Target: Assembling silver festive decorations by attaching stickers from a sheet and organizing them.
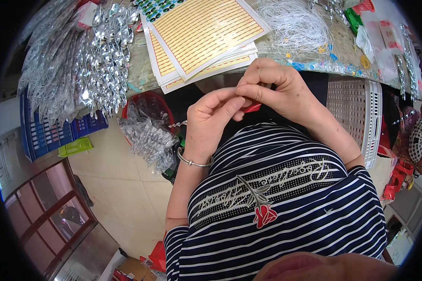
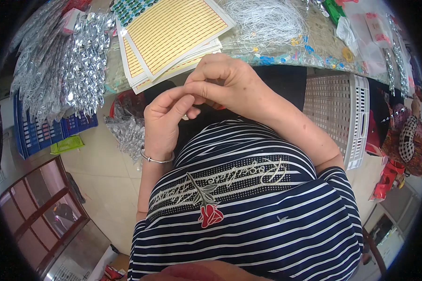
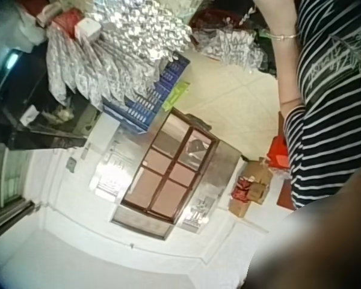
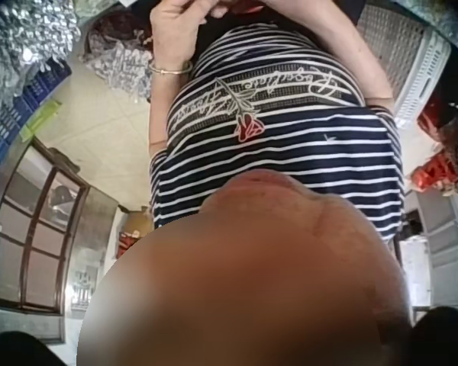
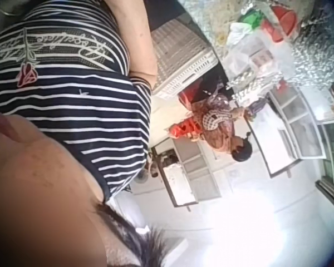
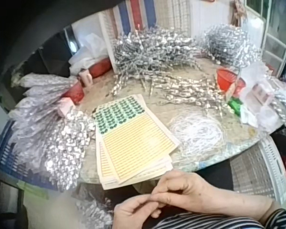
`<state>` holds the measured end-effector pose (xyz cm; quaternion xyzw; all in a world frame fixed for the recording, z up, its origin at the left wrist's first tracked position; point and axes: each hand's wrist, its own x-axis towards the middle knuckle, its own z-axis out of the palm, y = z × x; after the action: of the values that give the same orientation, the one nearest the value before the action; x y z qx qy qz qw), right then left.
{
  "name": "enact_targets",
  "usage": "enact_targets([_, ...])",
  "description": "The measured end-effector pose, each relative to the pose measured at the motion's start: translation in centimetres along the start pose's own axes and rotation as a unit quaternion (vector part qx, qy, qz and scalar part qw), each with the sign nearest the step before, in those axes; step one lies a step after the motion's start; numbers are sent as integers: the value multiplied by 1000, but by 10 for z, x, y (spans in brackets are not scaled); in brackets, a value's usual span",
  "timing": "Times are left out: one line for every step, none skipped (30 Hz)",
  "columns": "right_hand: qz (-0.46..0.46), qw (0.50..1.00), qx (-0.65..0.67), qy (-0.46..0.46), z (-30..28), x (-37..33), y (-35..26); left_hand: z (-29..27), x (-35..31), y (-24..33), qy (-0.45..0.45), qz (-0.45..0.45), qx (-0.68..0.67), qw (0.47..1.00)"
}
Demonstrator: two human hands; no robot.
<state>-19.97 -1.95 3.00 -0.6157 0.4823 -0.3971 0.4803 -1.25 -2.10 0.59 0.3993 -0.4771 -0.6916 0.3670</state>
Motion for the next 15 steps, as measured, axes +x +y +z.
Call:
enact_targets([0,1000,0,0,0,0,0,1,0,2,17,-26,-20,999])
enact_targets([8,1000,21,3,1,-1,1,1,0,3,35,-52,-40,997])
enact_targets([16,999,41,6,1,-2,2,1,-1,3,34,-52,-40,997])
enact_targets([16,999,41,6,2,-2,3,2,0,2,35,-35,-60,997])
enact_targets([31,997,75,6,2,-2,4,3,0,2,35,-18,-80,996])
enact_targets([47,993,110,7,2,-2,5,4,-1,2,35,-17,-80,996])
enact_targets([46,993,110,7,1,-2,5,4,-2,4,46,-9,-67,997])
enact_targets([57,991,116,14,-2,-3,5,4,-2,5,57,-2,-53,997])
enact_targets([68,990,123,21,-4,-4,5,4,-2,5,57,-2,-53,997])
enact_targets([51,993,105,12,-7,-5,11,3,-2,5,55,-5,-61,997])
enact_targets([52,993,105,13,-7,-6,10,2,-2,5,53,-7,-69,996])
enact_targets([76,987,139,9,-8,-8,9,2,-2,5,52,-8,-69,996])
enact_targets([101,980,174,6,-8,-10,8,2,-2,6,51,-11,-68,996])
enact_targets([102,979,174,7,-7,-10,8,2,-1,6,51,-13,-66,996])
enact_targets([85,982,170,6,-5,-11,10,2,-1,6,50,-14,-66,996])
